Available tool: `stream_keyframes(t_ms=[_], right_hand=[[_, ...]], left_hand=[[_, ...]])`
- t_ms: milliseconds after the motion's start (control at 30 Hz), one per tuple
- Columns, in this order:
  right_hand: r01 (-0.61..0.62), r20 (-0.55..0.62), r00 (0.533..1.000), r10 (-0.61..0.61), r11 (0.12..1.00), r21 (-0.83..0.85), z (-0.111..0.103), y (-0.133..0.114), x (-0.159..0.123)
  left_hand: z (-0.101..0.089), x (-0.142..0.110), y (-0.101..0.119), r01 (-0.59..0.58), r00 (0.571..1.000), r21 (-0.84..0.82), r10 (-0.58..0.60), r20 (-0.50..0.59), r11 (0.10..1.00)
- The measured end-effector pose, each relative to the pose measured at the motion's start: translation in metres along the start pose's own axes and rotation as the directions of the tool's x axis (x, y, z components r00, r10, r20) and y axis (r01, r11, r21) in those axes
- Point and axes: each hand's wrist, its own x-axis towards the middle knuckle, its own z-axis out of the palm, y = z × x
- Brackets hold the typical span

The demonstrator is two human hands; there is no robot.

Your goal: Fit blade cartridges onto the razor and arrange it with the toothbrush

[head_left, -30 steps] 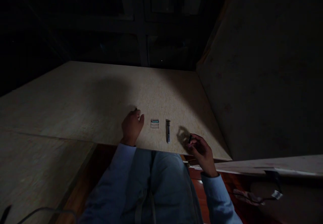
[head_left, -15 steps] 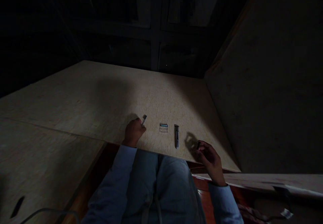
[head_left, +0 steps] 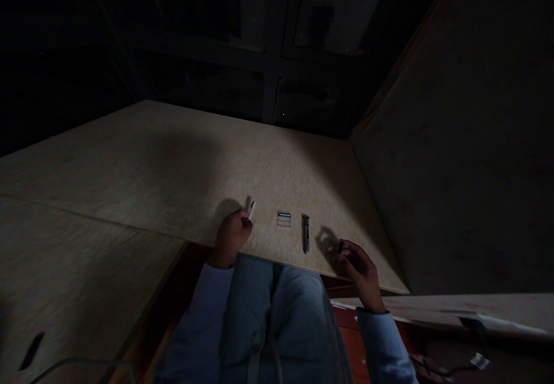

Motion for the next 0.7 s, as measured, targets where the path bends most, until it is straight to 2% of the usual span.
stream_keyframes(t_ms=[67, 133, 233, 300, 333, 400, 533, 700], right_hand=[[-0.006, -0.010, 1.000, 0.006, 1.000, 0.006, 0.001, -0.003, 0.000], [0.000, -0.032, 0.999, 0.000, 1.000, 0.021, 0.005, -0.009, 0.000], [0.044, -0.039, 0.998, -0.041, 0.997, 0.067, 0.019, -0.025, -0.002], [0.083, -0.010, 0.997, -0.083, 0.990, 0.111, 0.033, -0.041, -0.004], [0.103, 0.011, 0.994, -0.105, 0.986, 0.132, 0.041, -0.051, -0.005], [0.130, 0.065, 0.988, -0.142, 0.977, 0.171, 0.059, -0.071, -0.008], [0.180, 0.152, 0.963, -0.223, 0.950, 0.256, 0.090, -0.103, -0.013], [0.236, 0.180, 0.935, -0.305, 0.916, 0.326, 0.111, -0.117, -0.018]], left_hand=[[0.001, -0.009, 0.003, 0.039, 0.998, -0.336, -0.023, 0.052, 0.941], [0.002, -0.019, 0.011, 0.095, 0.991, -0.608, -0.017, 0.132, 0.788], [0.002, -0.036, 0.031, 0.124, 0.978, -0.819, 0.072, 0.197, 0.560], [0.000, -0.048, 0.047, 0.176, 0.964, -0.896, 0.113, 0.240, 0.407], [-0.001, -0.054, 0.055, 0.207, 0.955, -0.909, 0.127, 0.268, 0.361], [-0.003, -0.066, 0.069, 0.254, 0.933, -0.912, 0.166, 0.319, 0.323], [-0.010, -0.088, 0.083, 0.279, 0.906, -0.903, 0.221, 0.360, 0.328], [-0.022, -0.105, 0.080, 0.206, 0.928, -0.891, 0.207, 0.309, 0.404]])
